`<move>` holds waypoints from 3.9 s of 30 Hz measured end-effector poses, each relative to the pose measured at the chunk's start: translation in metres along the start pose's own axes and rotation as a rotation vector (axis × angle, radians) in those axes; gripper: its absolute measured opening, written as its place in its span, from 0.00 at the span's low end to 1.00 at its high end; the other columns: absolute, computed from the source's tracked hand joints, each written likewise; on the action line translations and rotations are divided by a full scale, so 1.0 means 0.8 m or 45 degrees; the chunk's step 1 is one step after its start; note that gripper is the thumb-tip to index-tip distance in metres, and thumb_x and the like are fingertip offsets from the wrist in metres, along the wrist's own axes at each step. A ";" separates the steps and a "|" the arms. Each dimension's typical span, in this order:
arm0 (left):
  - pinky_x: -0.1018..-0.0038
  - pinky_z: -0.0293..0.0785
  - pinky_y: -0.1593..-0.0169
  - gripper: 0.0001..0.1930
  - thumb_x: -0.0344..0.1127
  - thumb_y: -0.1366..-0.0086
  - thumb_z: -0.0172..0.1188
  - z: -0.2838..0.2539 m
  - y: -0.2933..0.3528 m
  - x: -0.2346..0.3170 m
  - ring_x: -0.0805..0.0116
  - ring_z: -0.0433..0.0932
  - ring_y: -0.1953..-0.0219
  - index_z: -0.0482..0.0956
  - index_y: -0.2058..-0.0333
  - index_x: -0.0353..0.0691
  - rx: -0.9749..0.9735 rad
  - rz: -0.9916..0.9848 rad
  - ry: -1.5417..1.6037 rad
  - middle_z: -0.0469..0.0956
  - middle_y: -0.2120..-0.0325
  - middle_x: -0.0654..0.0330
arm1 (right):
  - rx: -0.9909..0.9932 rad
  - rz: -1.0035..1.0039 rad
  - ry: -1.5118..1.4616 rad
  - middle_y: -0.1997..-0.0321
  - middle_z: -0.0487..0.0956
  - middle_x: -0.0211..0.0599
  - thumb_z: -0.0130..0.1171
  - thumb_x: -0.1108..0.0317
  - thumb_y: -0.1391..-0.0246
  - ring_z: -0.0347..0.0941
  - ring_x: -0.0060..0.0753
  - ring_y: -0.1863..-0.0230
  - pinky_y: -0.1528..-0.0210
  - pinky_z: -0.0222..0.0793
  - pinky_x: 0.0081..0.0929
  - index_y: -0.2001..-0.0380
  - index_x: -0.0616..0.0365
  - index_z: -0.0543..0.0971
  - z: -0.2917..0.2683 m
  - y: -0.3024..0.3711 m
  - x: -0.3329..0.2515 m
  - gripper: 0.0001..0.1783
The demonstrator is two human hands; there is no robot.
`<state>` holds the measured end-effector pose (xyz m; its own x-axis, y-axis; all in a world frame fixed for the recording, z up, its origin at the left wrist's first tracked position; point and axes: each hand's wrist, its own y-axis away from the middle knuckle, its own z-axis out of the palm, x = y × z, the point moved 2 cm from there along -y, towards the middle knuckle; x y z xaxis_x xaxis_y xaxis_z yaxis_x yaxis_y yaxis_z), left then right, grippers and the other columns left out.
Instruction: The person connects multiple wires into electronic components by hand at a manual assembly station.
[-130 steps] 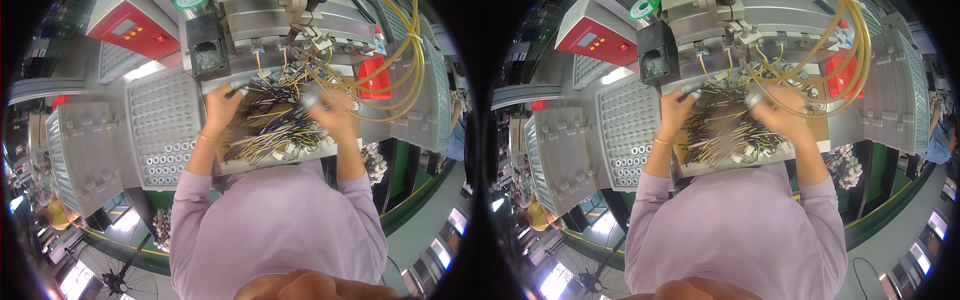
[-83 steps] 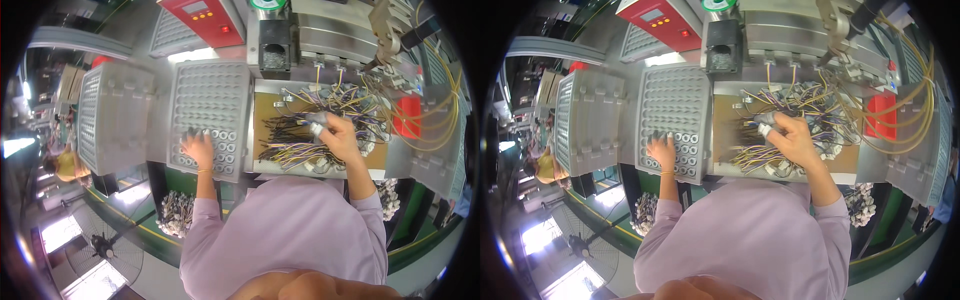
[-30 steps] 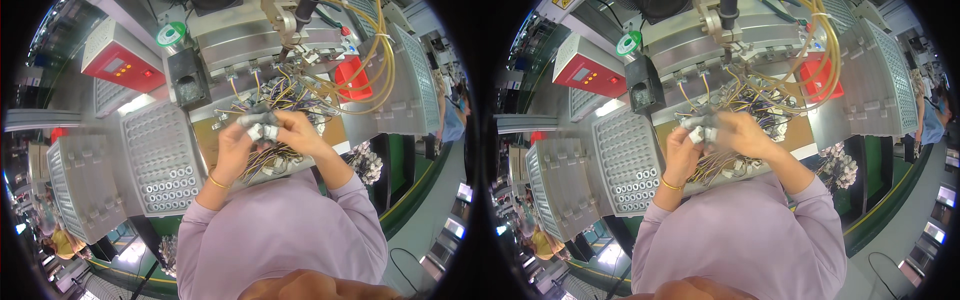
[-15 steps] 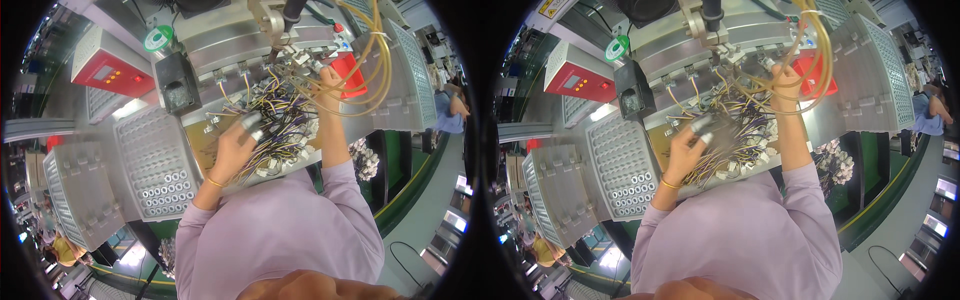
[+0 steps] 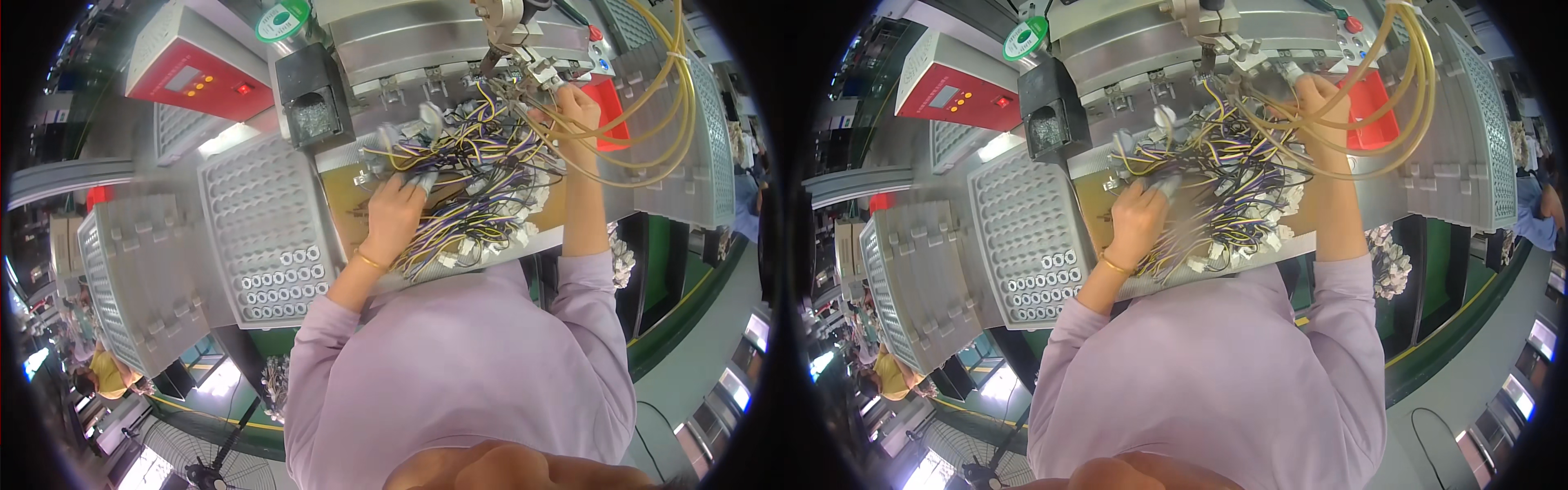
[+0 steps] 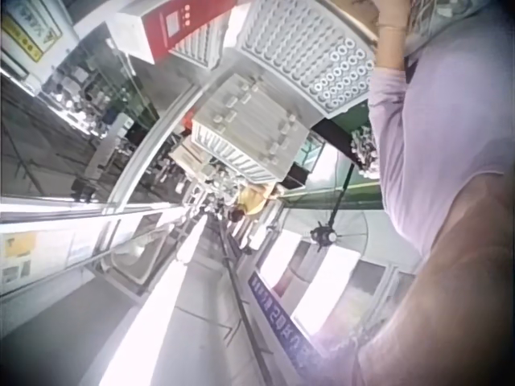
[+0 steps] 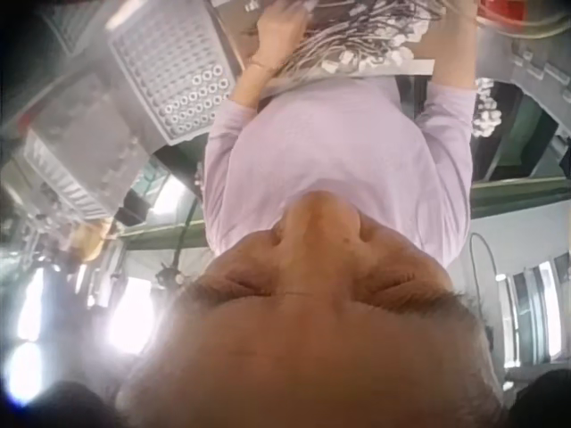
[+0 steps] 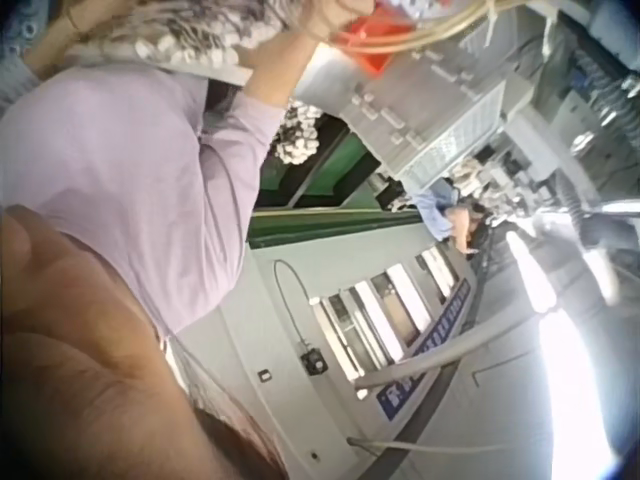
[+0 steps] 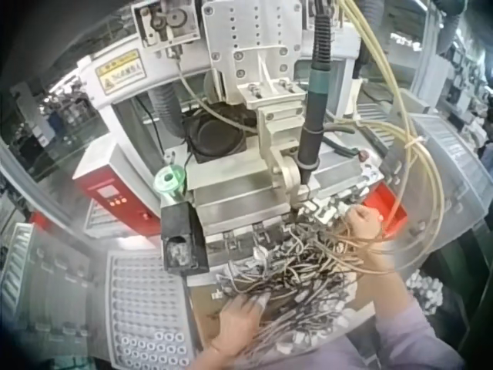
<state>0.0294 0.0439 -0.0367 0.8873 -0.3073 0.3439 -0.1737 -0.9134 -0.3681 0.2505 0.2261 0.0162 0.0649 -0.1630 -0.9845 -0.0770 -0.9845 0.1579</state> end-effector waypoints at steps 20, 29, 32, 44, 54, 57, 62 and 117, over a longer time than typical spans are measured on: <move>0.70 0.63 0.79 0.08 0.26 0.57 0.61 -0.094 0.012 0.008 0.59 0.67 0.84 0.76 0.74 0.33 0.405 -0.255 0.295 0.65 0.87 0.56 | -1.133 -0.528 0.376 0.86 0.65 0.33 0.54 0.74 0.61 0.59 0.23 0.84 0.81 0.57 0.20 0.78 0.64 0.70 0.115 0.162 -0.008 0.05; 0.68 0.66 0.57 0.16 0.36 0.44 0.52 -0.103 0.207 -0.122 0.60 0.73 0.62 0.74 0.58 0.37 0.423 -1.316 -0.169 0.75 0.63 0.54 | -1.084 -0.226 0.290 0.84 0.68 0.24 0.56 0.74 0.58 0.61 0.11 0.82 0.81 0.56 0.14 0.76 0.62 0.74 0.079 0.153 -0.014 0.04; 0.62 0.62 0.56 0.17 0.41 0.46 0.52 -0.086 0.260 -0.122 0.53 0.68 0.61 0.76 0.61 0.37 0.276 -1.349 -0.698 0.73 0.63 0.52 | -1.055 -0.346 0.283 0.86 0.66 0.24 0.57 0.73 0.59 0.58 0.11 0.84 0.83 0.54 0.14 0.76 0.61 0.73 0.089 0.156 -0.010 0.05; 0.75 0.75 0.66 0.21 0.28 0.45 0.51 -0.121 0.102 -0.062 0.65 0.76 0.67 0.65 0.51 0.32 0.749 -1.232 1.524 0.71 0.59 0.52 | -0.969 -0.490 0.250 0.85 0.68 0.27 0.53 0.75 0.61 0.59 0.13 0.85 0.83 0.55 0.15 0.71 0.62 0.76 0.098 0.162 -0.011 0.09; 0.82 0.72 0.69 0.22 0.22 0.46 0.55 -0.077 0.006 0.028 0.75 0.73 0.68 0.64 0.50 0.30 0.242 -0.868 1.934 0.72 0.60 0.57 | -0.910 -0.363 0.101 0.84 0.70 0.26 0.54 0.75 0.60 0.61 0.11 0.83 0.82 0.57 0.14 0.79 0.63 0.73 0.097 0.167 -0.014 0.03; 0.83 0.72 0.68 0.22 0.21 0.46 0.54 -0.077 0.005 0.031 0.75 0.73 0.67 0.64 0.50 0.29 0.249 -0.799 1.960 0.72 0.59 0.56 | -0.904 -0.394 0.158 0.85 0.70 0.25 0.55 0.74 0.62 0.60 0.11 0.83 0.83 0.56 0.14 0.79 0.63 0.73 0.095 0.165 -0.011 0.04; 0.81 0.71 0.62 0.21 0.20 0.46 0.54 -0.082 0.002 0.037 0.73 0.72 0.62 0.65 0.51 0.29 0.253 -0.708 1.900 0.72 0.59 0.56 | -0.899 -0.497 0.206 0.87 0.67 0.27 0.55 0.75 0.67 0.58 0.13 0.85 0.84 0.54 0.15 0.84 0.63 0.70 0.093 0.163 -0.016 0.05; 0.77 0.70 0.63 0.14 0.26 0.47 0.53 -0.040 0.009 -0.004 0.66 0.76 0.70 0.76 0.60 0.40 0.036 -0.616 1.070 0.77 0.71 0.51 | -0.142 -0.130 -0.493 0.72 0.75 0.46 0.46 0.69 0.49 0.73 0.36 0.77 0.78 0.70 0.26 0.67 0.67 0.71 -0.040 -0.045 0.032 0.11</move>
<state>0.0119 0.0298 -0.0129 0.2634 -0.0005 0.9647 0.1501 -0.9878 -0.0414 0.2868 0.2553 -0.0119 -0.3144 -0.0486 -0.9480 0.0204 -0.9988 0.0444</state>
